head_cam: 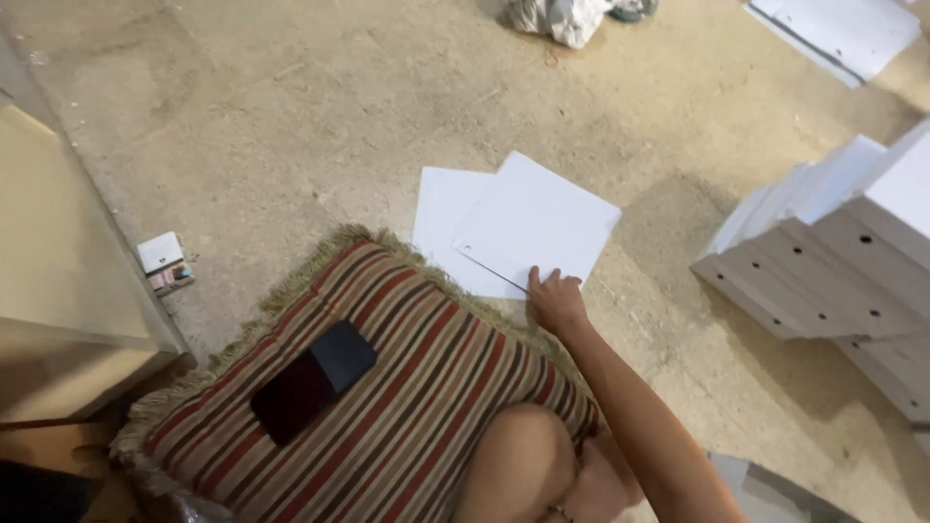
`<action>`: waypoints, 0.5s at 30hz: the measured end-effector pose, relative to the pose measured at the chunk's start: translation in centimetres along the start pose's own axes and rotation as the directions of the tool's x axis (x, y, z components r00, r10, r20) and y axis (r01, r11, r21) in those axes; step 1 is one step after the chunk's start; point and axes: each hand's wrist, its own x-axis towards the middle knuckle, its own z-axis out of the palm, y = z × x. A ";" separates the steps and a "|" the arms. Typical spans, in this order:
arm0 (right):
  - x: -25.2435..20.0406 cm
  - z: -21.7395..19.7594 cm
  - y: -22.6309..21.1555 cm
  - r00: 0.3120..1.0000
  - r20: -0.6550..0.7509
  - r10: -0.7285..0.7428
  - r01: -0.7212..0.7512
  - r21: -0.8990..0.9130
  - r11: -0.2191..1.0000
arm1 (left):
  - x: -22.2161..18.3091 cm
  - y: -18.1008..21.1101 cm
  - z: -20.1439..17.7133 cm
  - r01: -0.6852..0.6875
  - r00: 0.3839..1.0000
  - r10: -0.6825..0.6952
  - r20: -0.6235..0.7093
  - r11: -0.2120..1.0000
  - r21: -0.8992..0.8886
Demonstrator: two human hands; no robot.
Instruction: Assembling cardboard boxes by folding flat sheets and attaching lids.
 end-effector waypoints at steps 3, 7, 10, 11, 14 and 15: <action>-0.8 3.1 0.1 0.987 -0.158 0.007 -0.012 -0.028 1.000 | 1.6 0.6 -5.1 -0.009 1.000 0.009 0.015 1.000 -0.002; -6.1 -5.4 3.5 0.992 0.120 -0.033 0.009 0.193 0.981 | 3.7 2.0 -12.7 -0.023 1.000 0.023 0.017 1.000 0.007; -10.9 -9.0 8.4 0.979 -0.059 0.195 -0.133 0.541 0.830 | 3.2 2.7 -15.0 0.129 0.988 -0.115 0.106 0.982 -0.135; -13.3 -10.0 10.4 0.904 -0.262 0.337 -0.107 0.624 0.774 | 3.1 2.7 -15.4 0.073 0.996 -0.084 -0.028 0.958 -0.278; -23.4 -14.9 14.3 0.658 -0.377 0.652 -0.250 0.708 0.661 | 3.4 2.9 -16.0 -0.076 0.975 -0.040 -0.217 0.861 -0.502; -27.4 -16.9 15.0 0.529 -0.330 0.782 -0.402 0.714 0.573 | 3.4 3.2 -15.9 -0.137 0.959 -0.044 -0.280 0.792 -0.595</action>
